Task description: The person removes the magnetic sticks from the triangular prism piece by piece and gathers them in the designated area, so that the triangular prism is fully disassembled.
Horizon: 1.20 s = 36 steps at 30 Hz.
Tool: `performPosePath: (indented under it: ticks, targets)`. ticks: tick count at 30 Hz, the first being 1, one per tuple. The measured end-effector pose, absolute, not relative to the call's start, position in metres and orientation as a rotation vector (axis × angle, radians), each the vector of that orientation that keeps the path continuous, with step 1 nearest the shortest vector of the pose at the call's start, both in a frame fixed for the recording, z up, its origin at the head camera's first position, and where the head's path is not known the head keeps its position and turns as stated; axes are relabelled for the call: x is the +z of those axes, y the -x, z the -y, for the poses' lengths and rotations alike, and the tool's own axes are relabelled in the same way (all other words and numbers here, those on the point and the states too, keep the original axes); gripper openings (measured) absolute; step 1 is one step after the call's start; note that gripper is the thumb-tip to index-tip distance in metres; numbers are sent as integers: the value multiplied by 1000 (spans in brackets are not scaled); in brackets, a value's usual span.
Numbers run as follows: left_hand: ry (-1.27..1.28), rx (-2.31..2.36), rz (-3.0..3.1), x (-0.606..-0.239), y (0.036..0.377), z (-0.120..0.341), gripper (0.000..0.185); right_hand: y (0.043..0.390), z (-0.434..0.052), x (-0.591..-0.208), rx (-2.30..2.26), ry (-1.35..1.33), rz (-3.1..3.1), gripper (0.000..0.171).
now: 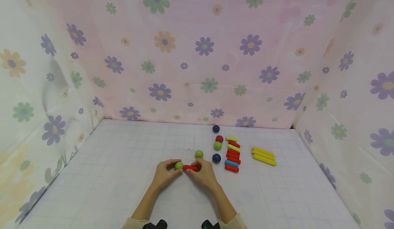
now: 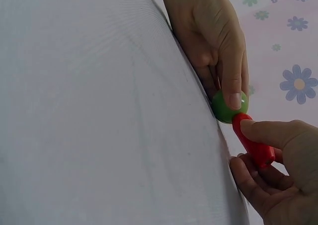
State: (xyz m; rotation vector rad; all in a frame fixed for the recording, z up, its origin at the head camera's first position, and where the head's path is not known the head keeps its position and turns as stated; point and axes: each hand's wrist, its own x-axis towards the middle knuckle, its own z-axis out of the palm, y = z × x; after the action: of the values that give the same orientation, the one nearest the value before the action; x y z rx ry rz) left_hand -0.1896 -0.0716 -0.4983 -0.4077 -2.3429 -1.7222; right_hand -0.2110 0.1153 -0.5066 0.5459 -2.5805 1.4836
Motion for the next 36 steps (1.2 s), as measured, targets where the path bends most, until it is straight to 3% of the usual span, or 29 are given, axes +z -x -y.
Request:
performPosePath:
  ticks: [9, 29, 36]
  targets:
    - [359, -1660, 2346, -531, 206, 73, 35, 208, -116, -506, 1477, -565, 2546, 18]
    - [315, -1618, 2378, -531, 205, 73, 34, 203, -129, -506, 1591, -492, 2524, 17]
    - [284, -1624, 2399, -531, 206, 72, 34, 190, -150, -486, 1620, -426, 2507, 16]
